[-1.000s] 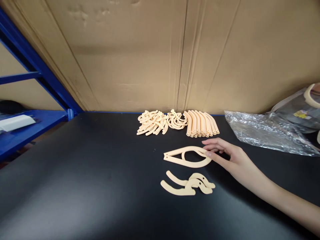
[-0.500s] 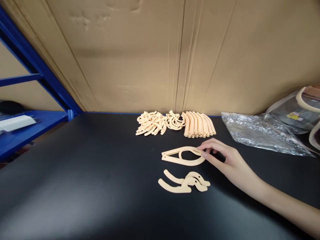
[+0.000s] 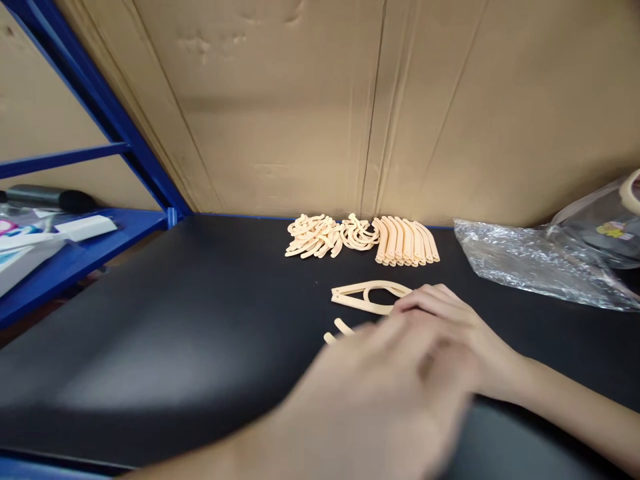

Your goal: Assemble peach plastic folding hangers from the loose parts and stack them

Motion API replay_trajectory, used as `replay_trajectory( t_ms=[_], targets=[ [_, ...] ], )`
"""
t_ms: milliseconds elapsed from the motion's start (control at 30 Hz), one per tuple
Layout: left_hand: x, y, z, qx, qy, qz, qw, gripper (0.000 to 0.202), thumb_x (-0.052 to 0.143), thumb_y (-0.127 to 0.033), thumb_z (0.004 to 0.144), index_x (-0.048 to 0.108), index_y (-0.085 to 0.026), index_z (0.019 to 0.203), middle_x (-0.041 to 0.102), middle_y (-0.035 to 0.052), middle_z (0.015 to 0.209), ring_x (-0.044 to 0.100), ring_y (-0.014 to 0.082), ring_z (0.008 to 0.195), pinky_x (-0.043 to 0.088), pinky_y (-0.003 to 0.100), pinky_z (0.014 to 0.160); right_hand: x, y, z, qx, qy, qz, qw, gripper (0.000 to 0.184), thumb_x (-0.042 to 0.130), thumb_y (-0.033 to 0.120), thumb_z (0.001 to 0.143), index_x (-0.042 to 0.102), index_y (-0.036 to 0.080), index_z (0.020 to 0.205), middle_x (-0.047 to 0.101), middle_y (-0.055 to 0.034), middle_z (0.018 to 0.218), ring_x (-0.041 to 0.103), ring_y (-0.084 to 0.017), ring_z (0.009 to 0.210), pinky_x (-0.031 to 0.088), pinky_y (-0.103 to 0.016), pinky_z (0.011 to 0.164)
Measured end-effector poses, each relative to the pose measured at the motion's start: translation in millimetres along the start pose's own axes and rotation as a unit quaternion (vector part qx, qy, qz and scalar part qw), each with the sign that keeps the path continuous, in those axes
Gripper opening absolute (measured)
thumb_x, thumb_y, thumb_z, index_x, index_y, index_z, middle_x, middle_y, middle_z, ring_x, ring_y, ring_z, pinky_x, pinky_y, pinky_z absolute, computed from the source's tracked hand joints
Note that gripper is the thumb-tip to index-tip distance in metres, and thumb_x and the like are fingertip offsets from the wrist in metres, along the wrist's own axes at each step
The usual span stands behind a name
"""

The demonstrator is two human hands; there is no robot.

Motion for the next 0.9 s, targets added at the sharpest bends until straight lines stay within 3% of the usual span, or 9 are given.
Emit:
replay_trajectory(
  t_ms=[100, 167, 267, 333, 400, 500, 667, 900],
  targets=[
    [-6.2, 50.7, -2.5, -0.037, -0.063, 0.081, 0.994, 0.025, 0.039, -0.012, 0.096, 0.062, -0.014, 0.105, 0.065, 0.0043, 0.091, 0.061, 0.0159, 0.080, 0.052, 0.027, 0.067, 0.7, 8.4, -2.0, -0.042, 0.016, -0.015, 0.999, 0.046, 0.073, 0.055, 0.072, 0.066, 0.022, 0.102, 0.065, -0.0050, 0.100, 0.057, -0.021, 0.094, 0.041, -0.037, 0.083],
    [-3.3, 62.9, -8.6, 0.027, -0.086, 0.142, 0.986, 0.024, 0.039, -0.011, 0.096, 0.062, -0.013, 0.102, 0.065, 0.0042, 0.088, 0.060, 0.0155, 0.077, 0.048, 0.026, 0.065, 0.4, 11.0, -1.9, -0.056, 0.014, -0.026, 0.998, 0.038, 0.073, 0.047, 0.076, 0.066, 0.022, 0.103, 0.065, -0.0032, 0.097, 0.057, -0.019, 0.093, 0.039, -0.036, 0.084],
    [14.8, 59.3, -19.8, 0.131, -0.043, 0.100, 0.985, 0.020, 0.045, -0.018, 0.095, 0.063, -0.013, 0.101, 0.067, 0.0045, 0.090, 0.061, 0.0161, 0.081, 0.050, 0.025, 0.069, 0.7, 11.4, 0.1, -0.067, 0.015, -0.034, 0.997, 0.013, 0.067, 0.032, 0.085, 0.066, 0.021, 0.092, 0.063, -0.0011, 0.088, 0.055, -0.016, 0.087, 0.038, -0.034, 0.081],
    [26.2, 54.8, -25.4, 0.151, -0.021, 0.038, 0.988, 0.027, 0.050, -0.031, 0.095, 0.061, -0.011, 0.111, 0.068, 0.0071, 0.101, 0.062, 0.0178, 0.093, 0.052, 0.027, 0.081, 1.2, 10.2, 1.4, -0.071, 0.013, -0.044, 0.996, 0.008, 0.062, 0.026, 0.088, 0.065, 0.019, 0.086, 0.062, -0.0012, 0.083, 0.054, -0.015, 0.083, 0.038, -0.033, 0.080],
    [34.4, 54.5, -28.4, 0.137, -0.010, 0.002, 0.991, 0.039, 0.052, -0.038, 0.094, 0.056, -0.011, 0.123, 0.065, 0.0101, 0.117, 0.060, 0.0195, 0.108, 0.050, 0.028, 0.094, 2.1, 8.6, 2.1, -0.073, 0.008, -0.055, 0.996, 0.009, 0.060, 0.024, 0.090, 0.065, 0.017, 0.086, 0.062, -0.0021, 0.083, 0.053, -0.015, 0.083, 0.038, -0.033, 0.080],
    [41.2, 61.1, -29.9, 0.093, 0.005, -0.032, 0.995, 0.043, 0.056, -0.033, 0.094, 0.050, -0.014, 0.131, 0.059, 0.0086, 0.130, 0.054, 0.0182, 0.121, 0.046, 0.028, 0.102, 3.2, 6.3, 2.0, -0.074, -0.002, -0.068, 0.995, 0.009, 0.058, 0.022, 0.092, 0.065, 0.017, 0.090, 0.064, -0.0023, 0.085, 0.054, -0.015, 0.082, 0.039, -0.032, 0.080],
    [42.5, 68.0, -29.5, 0.059, 0.010, -0.072, 0.996, 0.031, 0.049, -0.018, 0.095, 0.054, -0.016, 0.126, 0.062, 0.0064, 0.123, 0.058, 0.0155, 0.114, 0.049, 0.028, 0.098, 2.7, 5.5, 1.2, -0.077, -0.016, -0.081, 0.994, 0.008, 0.058, 0.021, 0.092, 0.065, 0.017, 0.089, 0.067, -0.0019, 0.086, 0.056, -0.014, 0.082, 0.039, -0.032, 0.079],
    [40.6, 71.4, -28.8, 0.035, -0.024, -0.087, 0.995, 0.027, 0.043, -0.013, 0.097, 0.056, -0.016, 0.120, 0.065, 0.0060, 0.119, 0.060, 0.0153, 0.109, 0.050, 0.030, 0.094, -2.5, 7.7, 1.8, -0.051, -0.029, -0.058, 0.997, 0.007, 0.060, 0.022, 0.092, 0.064, 0.022, 0.097, 0.069, 0.0003, 0.088, 0.058, -0.013, 0.080, 0.040, -0.033, 0.077]
  ],
)
Point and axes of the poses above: each hand's wrist, its own z-axis towards the middle knuckle, its own x-axis out of the palm, y = z × x, the point moved 5 cm from there along z, towards the middle knuckle
